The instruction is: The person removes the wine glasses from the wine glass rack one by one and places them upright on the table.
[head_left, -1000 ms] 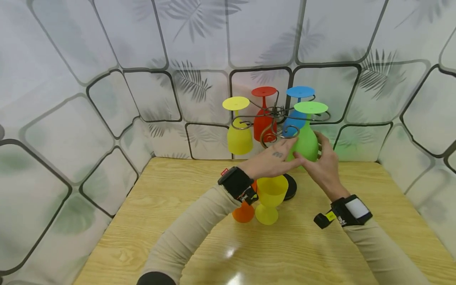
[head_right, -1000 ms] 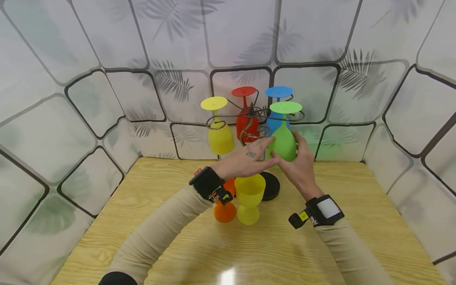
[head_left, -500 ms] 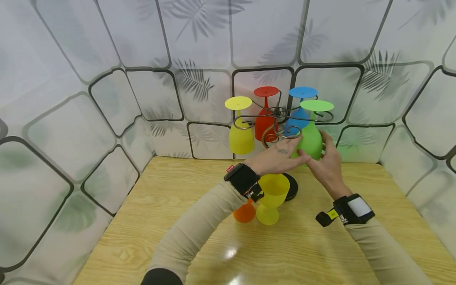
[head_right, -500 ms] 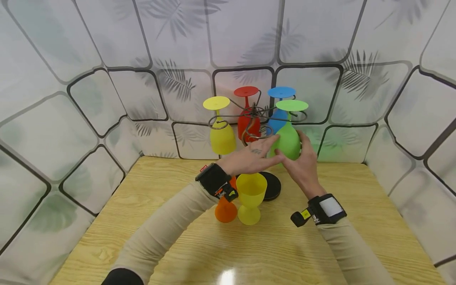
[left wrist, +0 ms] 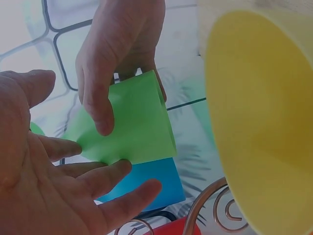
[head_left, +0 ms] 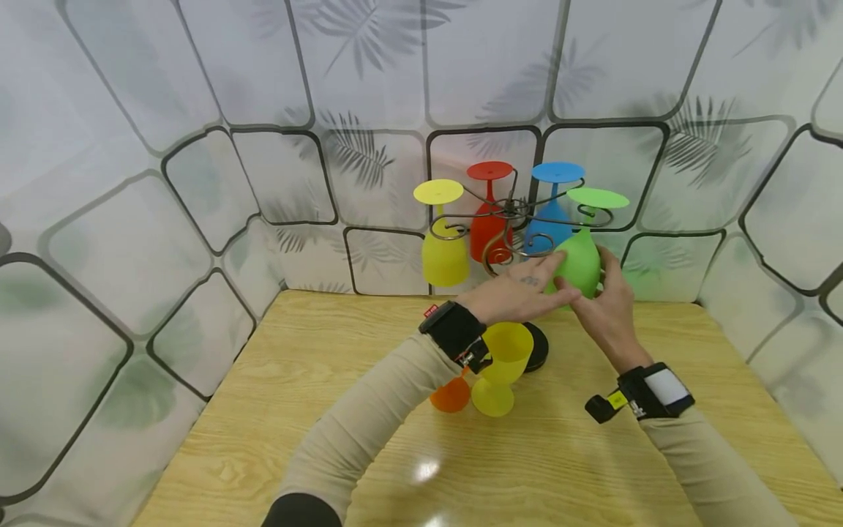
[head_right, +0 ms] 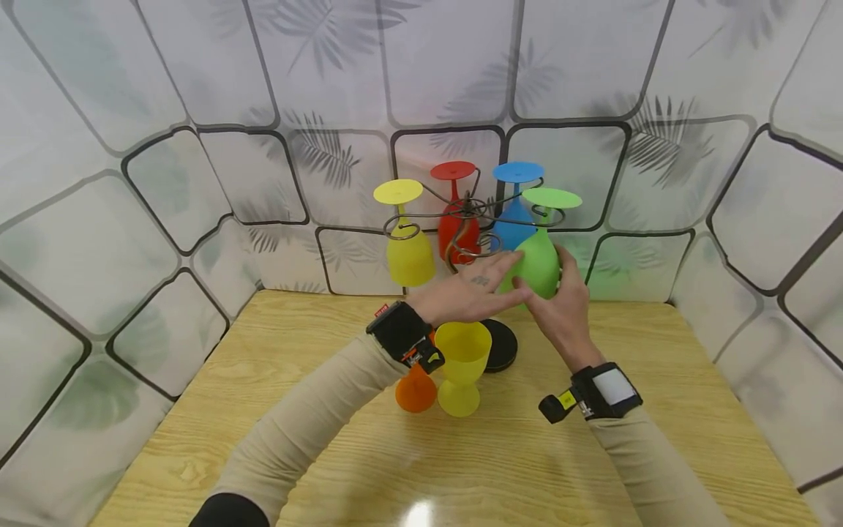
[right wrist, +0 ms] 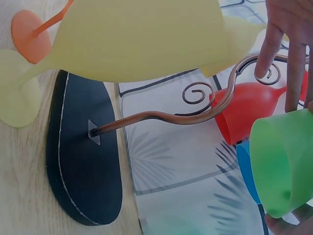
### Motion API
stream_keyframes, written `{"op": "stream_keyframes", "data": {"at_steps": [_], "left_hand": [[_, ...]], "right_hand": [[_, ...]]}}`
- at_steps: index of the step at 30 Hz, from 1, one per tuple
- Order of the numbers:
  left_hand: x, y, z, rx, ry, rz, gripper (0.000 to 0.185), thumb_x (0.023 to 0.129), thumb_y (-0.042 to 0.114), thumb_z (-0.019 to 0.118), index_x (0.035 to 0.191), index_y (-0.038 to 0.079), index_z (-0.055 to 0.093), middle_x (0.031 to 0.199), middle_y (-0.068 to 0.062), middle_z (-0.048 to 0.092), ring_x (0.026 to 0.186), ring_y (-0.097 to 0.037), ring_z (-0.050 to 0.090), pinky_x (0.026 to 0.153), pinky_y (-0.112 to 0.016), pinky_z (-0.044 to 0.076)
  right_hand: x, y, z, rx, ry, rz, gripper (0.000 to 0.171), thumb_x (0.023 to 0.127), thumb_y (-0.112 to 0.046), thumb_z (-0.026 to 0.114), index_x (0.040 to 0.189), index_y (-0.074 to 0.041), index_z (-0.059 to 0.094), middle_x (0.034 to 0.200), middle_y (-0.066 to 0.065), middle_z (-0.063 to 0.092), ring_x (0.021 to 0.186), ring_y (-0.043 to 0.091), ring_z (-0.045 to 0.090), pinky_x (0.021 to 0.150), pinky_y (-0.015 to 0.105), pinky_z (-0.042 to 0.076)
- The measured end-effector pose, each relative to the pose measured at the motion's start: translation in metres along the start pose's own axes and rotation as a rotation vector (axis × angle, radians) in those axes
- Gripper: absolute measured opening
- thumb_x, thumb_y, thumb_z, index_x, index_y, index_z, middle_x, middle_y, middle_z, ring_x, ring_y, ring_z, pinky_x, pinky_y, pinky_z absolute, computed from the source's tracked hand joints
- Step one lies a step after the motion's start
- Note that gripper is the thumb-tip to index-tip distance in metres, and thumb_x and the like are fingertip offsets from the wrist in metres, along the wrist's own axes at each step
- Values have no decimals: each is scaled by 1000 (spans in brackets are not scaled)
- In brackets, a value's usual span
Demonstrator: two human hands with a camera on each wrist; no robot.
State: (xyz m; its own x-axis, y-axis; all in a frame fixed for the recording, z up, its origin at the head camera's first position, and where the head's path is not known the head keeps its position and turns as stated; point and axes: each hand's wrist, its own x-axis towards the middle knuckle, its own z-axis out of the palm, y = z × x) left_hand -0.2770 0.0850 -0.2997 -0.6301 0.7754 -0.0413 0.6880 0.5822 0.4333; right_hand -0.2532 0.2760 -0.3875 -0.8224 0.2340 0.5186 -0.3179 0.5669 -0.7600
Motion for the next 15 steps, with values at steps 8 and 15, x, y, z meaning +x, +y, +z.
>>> {"op": "stream_keyframes", "data": {"at_steps": [8, 15], "left_hand": [[3, 2, 3, -18, 3, 23, 78, 106, 57, 39, 166, 21, 4, 173, -6, 4, 159, -20, 8, 126, -41, 22], [7, 5, 6, 9, 15, 38, 77, 106, 56, 39, 166, 19, 8, 173, -10, 6, 159, -21, 10, 125, -41, 25]], "right_hand": [[-3, 4, -5, 6, 2, 14, 82, 92, -28, 73, 160, -10, 30, 152, 21, 44, 124, 44, 52, 77, 12, 42], [-8, 4, -8, -4, 29, 18, 83, 91, -28, 75, 159, -8, 32, 147, 22, 48, 116, 39, 55, 74, 8, 40]]}}
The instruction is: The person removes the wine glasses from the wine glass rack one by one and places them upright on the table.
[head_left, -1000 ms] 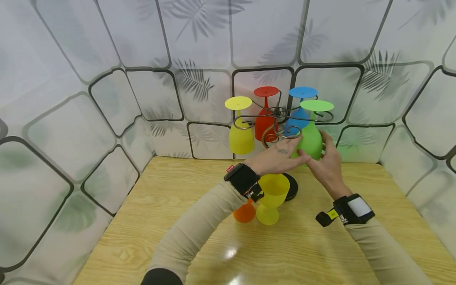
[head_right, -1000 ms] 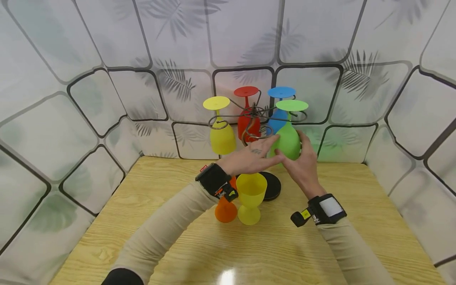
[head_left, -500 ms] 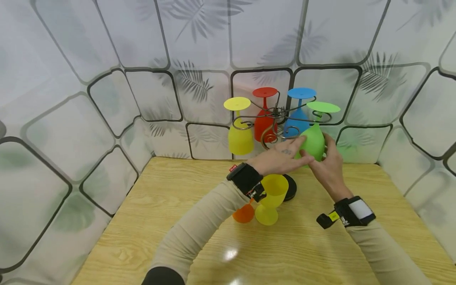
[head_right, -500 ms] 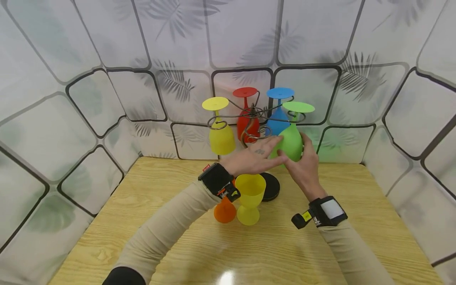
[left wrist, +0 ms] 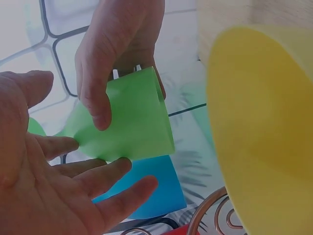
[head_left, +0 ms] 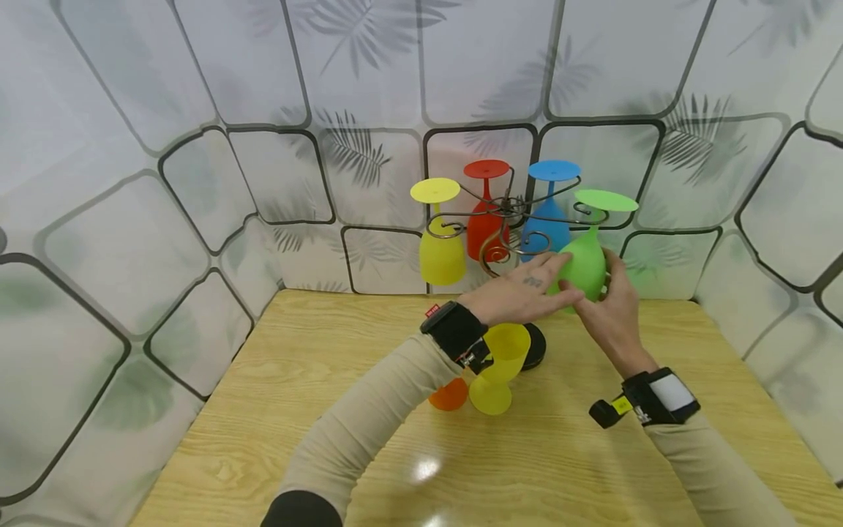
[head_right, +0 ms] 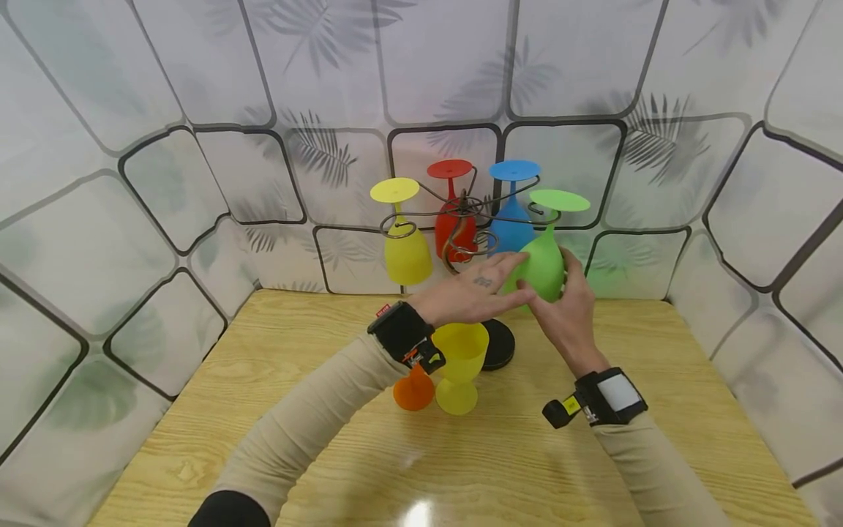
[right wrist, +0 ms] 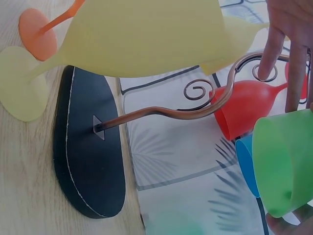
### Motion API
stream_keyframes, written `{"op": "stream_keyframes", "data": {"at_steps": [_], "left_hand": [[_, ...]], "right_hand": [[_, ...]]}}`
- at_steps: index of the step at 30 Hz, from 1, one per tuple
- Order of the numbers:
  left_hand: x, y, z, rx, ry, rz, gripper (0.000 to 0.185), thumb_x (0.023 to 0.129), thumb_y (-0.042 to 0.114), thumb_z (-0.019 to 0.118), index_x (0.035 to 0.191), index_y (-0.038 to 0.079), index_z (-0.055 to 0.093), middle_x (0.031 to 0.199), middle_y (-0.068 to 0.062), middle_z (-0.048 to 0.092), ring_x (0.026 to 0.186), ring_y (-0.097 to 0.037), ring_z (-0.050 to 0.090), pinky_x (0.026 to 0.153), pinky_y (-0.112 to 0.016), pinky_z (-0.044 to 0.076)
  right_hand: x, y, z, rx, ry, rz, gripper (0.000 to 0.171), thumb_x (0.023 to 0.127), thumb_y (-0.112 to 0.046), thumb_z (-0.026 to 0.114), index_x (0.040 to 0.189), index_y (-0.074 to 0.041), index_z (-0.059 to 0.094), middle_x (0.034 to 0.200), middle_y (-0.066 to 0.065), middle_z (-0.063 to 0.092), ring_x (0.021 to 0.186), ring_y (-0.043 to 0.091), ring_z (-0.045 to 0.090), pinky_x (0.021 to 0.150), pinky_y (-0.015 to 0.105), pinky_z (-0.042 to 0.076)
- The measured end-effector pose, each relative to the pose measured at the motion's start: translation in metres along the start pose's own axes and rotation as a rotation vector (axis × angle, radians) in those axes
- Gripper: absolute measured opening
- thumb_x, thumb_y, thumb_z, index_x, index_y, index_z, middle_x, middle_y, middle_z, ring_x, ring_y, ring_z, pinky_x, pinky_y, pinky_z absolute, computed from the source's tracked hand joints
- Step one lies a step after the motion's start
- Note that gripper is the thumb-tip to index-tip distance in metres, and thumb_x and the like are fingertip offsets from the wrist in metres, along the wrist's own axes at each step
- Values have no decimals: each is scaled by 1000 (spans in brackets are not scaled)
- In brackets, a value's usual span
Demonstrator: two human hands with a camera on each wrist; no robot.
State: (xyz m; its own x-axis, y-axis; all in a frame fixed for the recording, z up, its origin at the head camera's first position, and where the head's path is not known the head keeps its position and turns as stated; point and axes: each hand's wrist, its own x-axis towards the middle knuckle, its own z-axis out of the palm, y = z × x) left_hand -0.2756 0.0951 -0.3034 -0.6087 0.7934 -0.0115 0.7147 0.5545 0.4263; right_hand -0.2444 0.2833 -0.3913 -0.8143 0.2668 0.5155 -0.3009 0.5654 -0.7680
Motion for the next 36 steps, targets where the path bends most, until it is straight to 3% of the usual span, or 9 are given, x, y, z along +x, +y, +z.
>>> {"op": "stream_keyframes", "data": {"at_steps": [4, 9, 11, 14, 17, 24, 29, 36], "left_hand": [[0, 1, 2, -3, 17, 16, 75, 106, 56, 40, 165, 18, 12, 172, -9, 11, 157, -22, 17, 123, -40, 30], [1, 1, 4, -40, 51, 54, 68, 106, 53, 43, 160, 19, 21, 168, -6, 22, 150, -21, 31, 118, -36, 38], [2, 1, 4, -63, 65, 70, 63, 106, 52, 45, 156, 20, 25, 165, -6, 29, 144, -20, 38, 113, -34, 43], [2, 2, 6, -100, 90, 101, 55, 105, 48, 49, 149, 19, 31, 155, -5, 40, 131, -17, 47, 103, -29, 47], [2, 3, 7, -138, 110, 133, 49, 105, 44, 53, 142, 18, 36, 147, -5, 48, 121, -14, 51, 94, -24, 48], [-5, 1, 9, -210, 126, 163, 56, 102, 40, 59, 143, 13, 32, 132, -5, 54, 97, -11, 61, 81, -18, 50], [-11, 2, 13, -251, 93, 168, 71, 101, 40, 64, 153, 11, 26, 133, -7, 56, 99, -8, 60, 82, -13, 49], [-17, 6, 17, -282, 101, 208, 72, 99, 39, 67, 153, 10, 29, 140, -6, 52, 104, -7, 56, 84, -13, 49]], "right_hand": [[-5, 0, -2, -12, 17, -2, 82, 90, -28, 75, 158, -7, 33, 143, 24, 50, 113, 37, 56, 75, 9, 40], [-12, -1, -7, -2, 3, 10, 83, 91, -27, 75, 159, -7, 31, 150, 20, 46, 121, 37, 55, 88, 34, 49], [-16, -2, -10, 9, -11, 12, 83, 92, -26, 74, 159, -7, 30, 153, 19, 43, 127, 39, 53, 90, 38, 49], [-22, -3, -13, 42, -24, 15, 81, 93, -23, 73, 160, -9, 29, 156, 17, 41, 131, 41, 51, 90, 23, 47], [-28, -6, -16, 75, -26, 7, 79, 93, -19, 73, 159, -9, 31, 153, 16, 43, 129, 34, 53, 86, 10, 44], [-44, -12, -18, 88, -33, -30, 78, 91, -15, 74, 158, -11, 34, 149, 18, 44, 123, 14, 54, 85, 6, 45], [-54, -18, -20, 75, -47, -72, 79, 89, -7, 74, 157, -7, 35, 146, 19, 45, 117, -9, 47, 88, 4, 44], [-64, -23, -26, 77, -62, -149, 83, 84, 2, 77, 156, -8, 37, 145, 19, 47, 119, -10, 48, 91, 2, 42]]}}
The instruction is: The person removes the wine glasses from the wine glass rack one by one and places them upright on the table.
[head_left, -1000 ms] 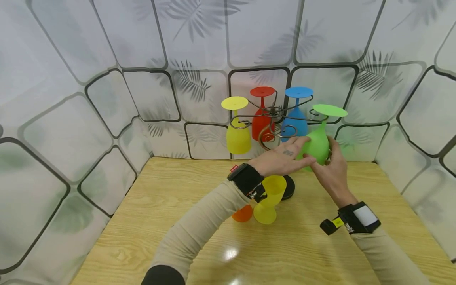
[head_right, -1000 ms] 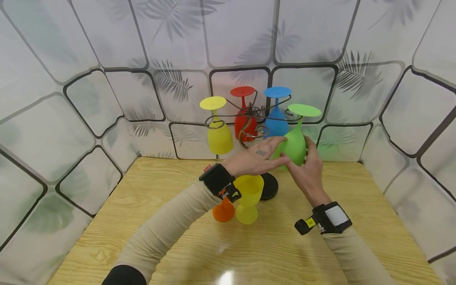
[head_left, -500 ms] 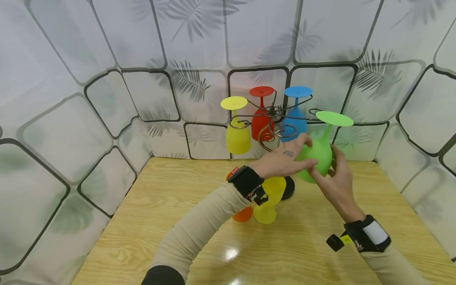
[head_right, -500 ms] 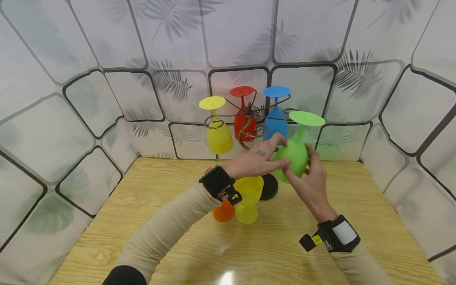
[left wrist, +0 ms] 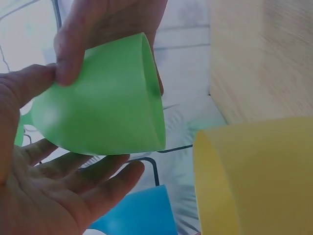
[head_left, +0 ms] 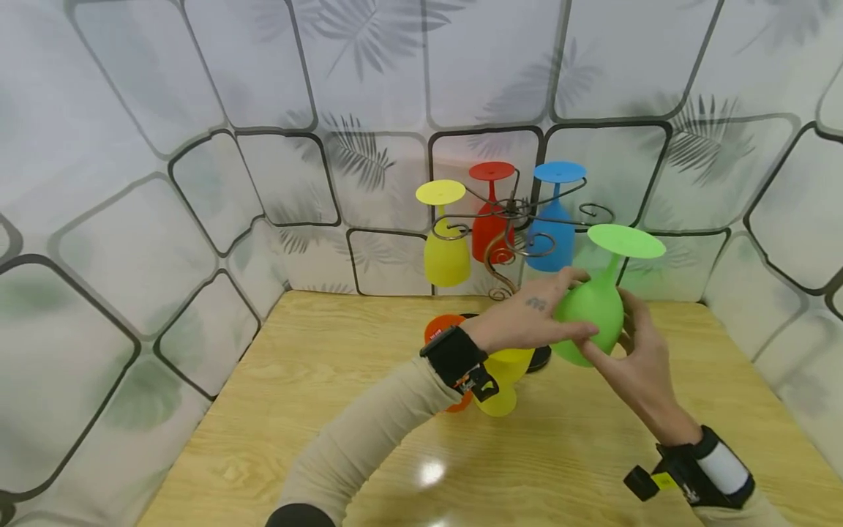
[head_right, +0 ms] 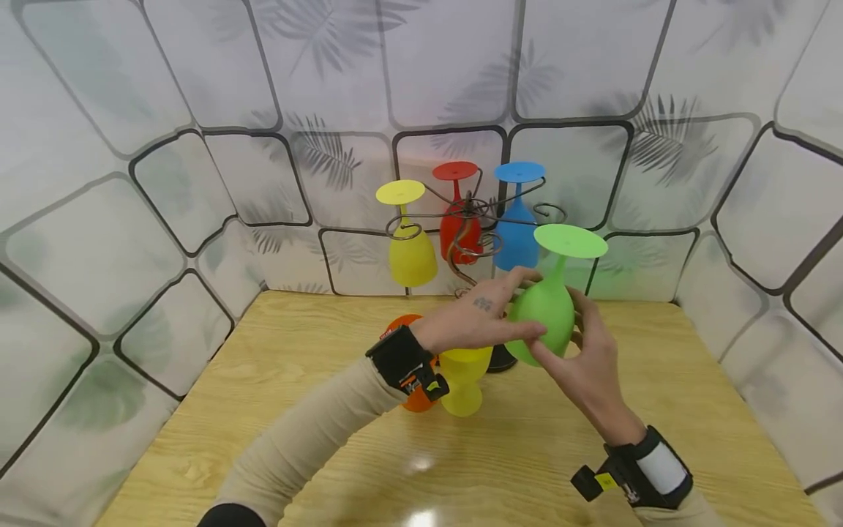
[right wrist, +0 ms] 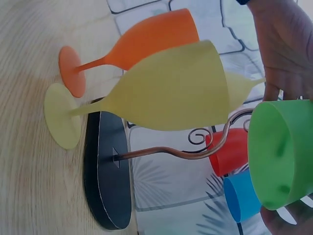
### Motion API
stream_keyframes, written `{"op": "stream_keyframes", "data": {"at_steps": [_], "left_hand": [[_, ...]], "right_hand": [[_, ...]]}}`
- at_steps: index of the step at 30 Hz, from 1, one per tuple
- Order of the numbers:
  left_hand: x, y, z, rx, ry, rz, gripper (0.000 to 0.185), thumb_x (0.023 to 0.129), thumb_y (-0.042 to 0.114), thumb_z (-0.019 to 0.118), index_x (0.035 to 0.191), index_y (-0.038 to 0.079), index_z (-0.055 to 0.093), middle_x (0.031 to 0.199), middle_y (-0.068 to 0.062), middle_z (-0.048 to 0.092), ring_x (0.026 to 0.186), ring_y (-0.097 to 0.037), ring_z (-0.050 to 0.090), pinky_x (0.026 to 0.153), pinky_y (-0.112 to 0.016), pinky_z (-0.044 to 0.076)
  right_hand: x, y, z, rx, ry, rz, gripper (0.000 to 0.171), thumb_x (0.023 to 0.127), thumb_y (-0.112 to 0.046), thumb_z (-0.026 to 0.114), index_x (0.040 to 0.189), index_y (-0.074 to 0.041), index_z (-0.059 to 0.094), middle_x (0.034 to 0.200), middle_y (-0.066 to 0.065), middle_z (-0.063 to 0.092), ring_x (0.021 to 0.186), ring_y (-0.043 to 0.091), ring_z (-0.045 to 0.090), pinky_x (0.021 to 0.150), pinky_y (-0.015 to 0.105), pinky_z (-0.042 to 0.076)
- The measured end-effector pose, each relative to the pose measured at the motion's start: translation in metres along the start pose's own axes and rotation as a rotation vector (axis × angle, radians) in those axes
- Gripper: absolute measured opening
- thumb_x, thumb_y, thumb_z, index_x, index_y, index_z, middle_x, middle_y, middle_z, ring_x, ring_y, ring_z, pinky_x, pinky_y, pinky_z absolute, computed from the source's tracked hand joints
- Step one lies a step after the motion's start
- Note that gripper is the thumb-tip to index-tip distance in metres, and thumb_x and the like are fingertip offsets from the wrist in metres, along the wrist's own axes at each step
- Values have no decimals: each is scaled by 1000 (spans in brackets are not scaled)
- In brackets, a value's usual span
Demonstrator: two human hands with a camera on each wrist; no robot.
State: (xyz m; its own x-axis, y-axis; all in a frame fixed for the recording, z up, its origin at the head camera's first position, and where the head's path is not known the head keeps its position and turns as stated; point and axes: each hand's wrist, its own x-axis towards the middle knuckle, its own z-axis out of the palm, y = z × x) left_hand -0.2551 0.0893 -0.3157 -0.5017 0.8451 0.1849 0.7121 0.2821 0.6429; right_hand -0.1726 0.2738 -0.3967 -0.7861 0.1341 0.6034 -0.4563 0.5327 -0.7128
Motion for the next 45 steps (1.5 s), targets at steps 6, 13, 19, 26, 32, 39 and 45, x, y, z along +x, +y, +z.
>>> {"op": "stream_keyframes", "data": {"at_steps": [6, 13, 19, 26, 32, 39, 45], "left_hand": [[-7, 2, 4, -71, 29, 24, 69, 97, 37, 68, 151, 10, 34, 141, -5, 54, 106, -5, 57, 84, -13, 51], [-14, 4, 4, -75, 32, 41, 64, 95, 36, 71, 146, 12, 42, 135, -4, 59, 106, -4, 58, 82, -12, 52], [-20, 4, 4, -94, 23, 38, 63, 96, 37, 67, 148, 10, 43, 133, -4, 60, 104, -5, 59, 81, -12, 53], [-27, 4, 2, -86, 55, 16, 62, 99, 38, 64, 151, 10, 45, 128, -4, 64, 98, -4, 62, 80, -13, 54], [-23, 3, 5, -116, 54, 4, 59, 101, 39, 61, 151, 10, 46, 127, -3, 64, 98, -3, 63, 82, -12, 53], [-26, 0, 4, -171, 70, 28, 52, 105, 34, 56, 151, 13, 45, 140, -9, 62, 110, -5, 65, 85, -14, 53], [-28, -1, 1, -162, 83, 116, 37, 109, 24, 47, 142, 9, 56, 139, -9, 61, 108, -6, 64, 87, -15, 53]], "right_hand": [[-7, 6, -10, 45, 30, -170, 68, 95, -2, 62, 157, -3, 34, 147, 13, 50, 124, -6, 50, 95, 7, 41], [2, 6, -22, 54, 204, -497, 46, 106, -15, 49, 134, 21, 39, 137, 23, 58, 123, 10, 60, 98, 17, 45], [12, 0, -16, -219, 329, -812, 35, 103, -24, 57, 126, 2, 57, 136, 25, 55, 126, 30, 57, 109, 22, 41], [11, 9, -10, -382, 344, -1069, 36, 100, -18, 57, 135, -29, 61, 143, 8, 55, 131, 35, 52, 97, 47, 45], [8, 8, -19, -362, 182, -1126, 41, 101, -13, 53, 137, -28, 60, 144, 14, 54, 137, 39, 47, 114, 50, 36], [7, 1, -15, -301, 76, -1127, 35, 106, -18, 53, 139, -27, 61, 141, 20, 55, 138, 46, 46, 120, 49, 32], [10, -1, -11, -172, 88, -1020, 34, 104, -24, 57, 136, -15, 56, 140, 27, 52, 139, 38, 49, 118, 32, 38]]}}
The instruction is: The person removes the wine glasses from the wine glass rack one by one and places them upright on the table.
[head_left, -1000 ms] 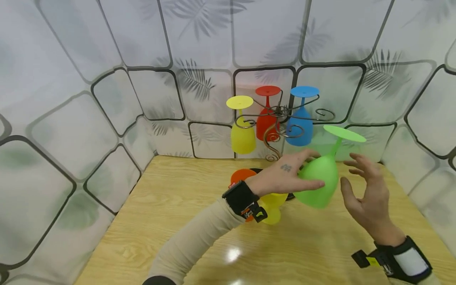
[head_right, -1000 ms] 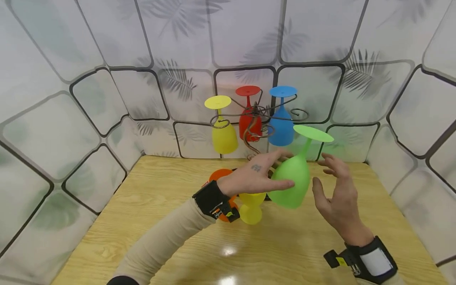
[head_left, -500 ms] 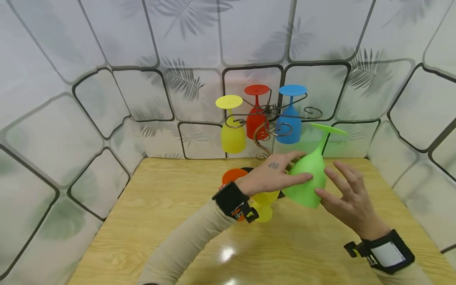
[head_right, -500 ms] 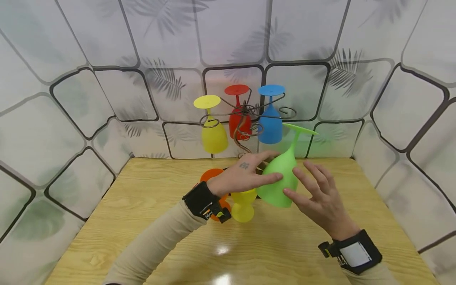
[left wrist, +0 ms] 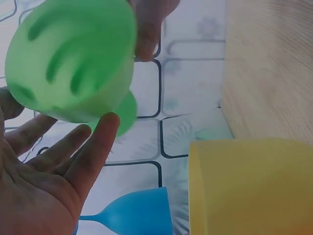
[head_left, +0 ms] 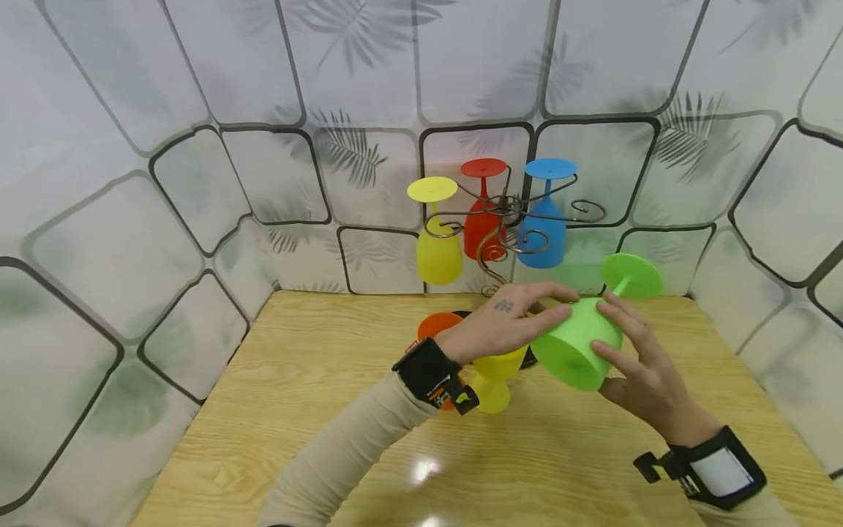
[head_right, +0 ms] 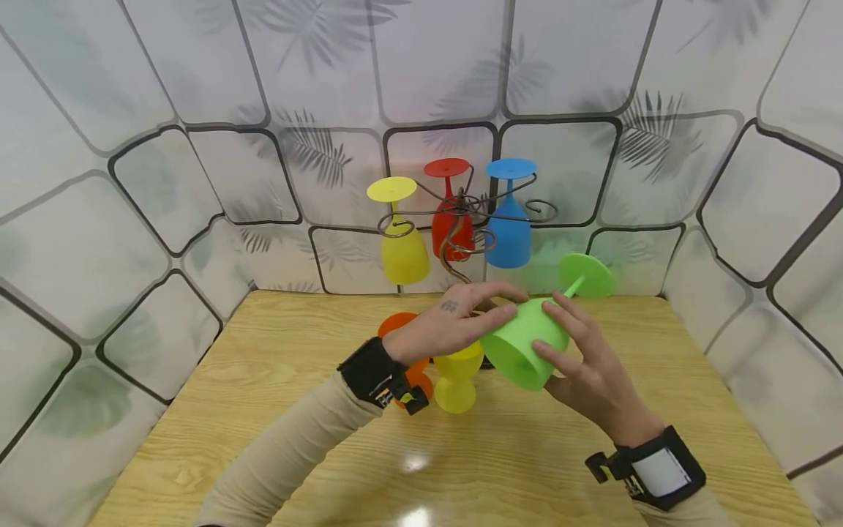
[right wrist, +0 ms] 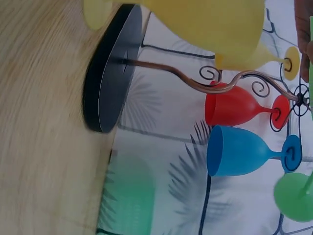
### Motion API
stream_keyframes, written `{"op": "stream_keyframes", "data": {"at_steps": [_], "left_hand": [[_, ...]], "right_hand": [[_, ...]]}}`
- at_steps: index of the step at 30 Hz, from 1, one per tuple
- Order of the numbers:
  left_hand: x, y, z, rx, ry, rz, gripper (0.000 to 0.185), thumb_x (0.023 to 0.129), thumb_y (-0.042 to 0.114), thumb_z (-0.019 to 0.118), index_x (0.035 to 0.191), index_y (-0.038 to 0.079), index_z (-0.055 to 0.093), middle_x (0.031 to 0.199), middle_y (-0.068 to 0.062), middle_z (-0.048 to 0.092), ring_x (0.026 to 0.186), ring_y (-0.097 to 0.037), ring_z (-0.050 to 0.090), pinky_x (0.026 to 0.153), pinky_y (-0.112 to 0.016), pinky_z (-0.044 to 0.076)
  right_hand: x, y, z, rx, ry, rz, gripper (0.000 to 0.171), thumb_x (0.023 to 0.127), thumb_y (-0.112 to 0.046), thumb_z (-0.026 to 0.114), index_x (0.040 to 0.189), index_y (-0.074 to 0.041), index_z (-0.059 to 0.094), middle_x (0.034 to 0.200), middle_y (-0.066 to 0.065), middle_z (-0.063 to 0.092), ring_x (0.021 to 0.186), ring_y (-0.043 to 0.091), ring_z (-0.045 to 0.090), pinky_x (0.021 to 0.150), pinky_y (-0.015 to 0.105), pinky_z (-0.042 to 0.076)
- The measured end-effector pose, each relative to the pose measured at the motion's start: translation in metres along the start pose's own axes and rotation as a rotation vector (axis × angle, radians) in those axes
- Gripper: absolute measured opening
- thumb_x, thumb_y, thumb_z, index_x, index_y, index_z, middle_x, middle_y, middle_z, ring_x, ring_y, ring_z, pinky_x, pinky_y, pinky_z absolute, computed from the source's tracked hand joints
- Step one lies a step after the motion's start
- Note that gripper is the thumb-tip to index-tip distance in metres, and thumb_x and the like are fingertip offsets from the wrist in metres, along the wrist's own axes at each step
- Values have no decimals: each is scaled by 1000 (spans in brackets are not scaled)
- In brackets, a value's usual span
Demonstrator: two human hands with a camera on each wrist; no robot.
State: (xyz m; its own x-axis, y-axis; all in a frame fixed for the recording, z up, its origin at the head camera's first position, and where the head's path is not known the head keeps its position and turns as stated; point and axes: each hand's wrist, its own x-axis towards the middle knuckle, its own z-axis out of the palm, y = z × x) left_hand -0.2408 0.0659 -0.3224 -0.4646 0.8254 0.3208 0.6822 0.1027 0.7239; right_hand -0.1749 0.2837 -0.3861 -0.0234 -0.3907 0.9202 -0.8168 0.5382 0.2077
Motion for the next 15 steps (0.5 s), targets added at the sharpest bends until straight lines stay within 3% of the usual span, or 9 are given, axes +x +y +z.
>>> {"op": "stream_keyframes", "data": {"at_steps": [7, 10, 15], "left_hand": [[-3, -3, -2, -17, 19, 54, 37, 112, 20, 40, 141, 5, 57, 137, -10, 62, 114, -11, 61, 93, -16, 51], [-3, -6, -2, -19, 22, 65, 37, 111, 19, 41, 143, 5, 54, 139, -11, 61, 117, -11, 61, 94, -17, 51], [-3, -7, -1, -46, -4, 39, 45, 109, 23, 49, 151, 8, 45, 139, -10, 60, 116, -5, 60, 91, -18, 54]], "right_hand": [[-12, 0, 4, 171, 65, 244, 70, 94, -41, 72, 131, 12, 43, 140, 29, 53, 138, 25, 51, 113, 26, 41], [-13, -1, 6, 194, 96, 330, 84, 90, -43, 77, 128, 22, 39, 136, 29, 56, 134, 20, 54, 111, 25, 42], [-18, -2, 7, 181, 87, 461, 95, 89, -47, 76, 132, 27, 35, 135, 28, 56, 128, 13, 57, 101, 15, 47]]}}
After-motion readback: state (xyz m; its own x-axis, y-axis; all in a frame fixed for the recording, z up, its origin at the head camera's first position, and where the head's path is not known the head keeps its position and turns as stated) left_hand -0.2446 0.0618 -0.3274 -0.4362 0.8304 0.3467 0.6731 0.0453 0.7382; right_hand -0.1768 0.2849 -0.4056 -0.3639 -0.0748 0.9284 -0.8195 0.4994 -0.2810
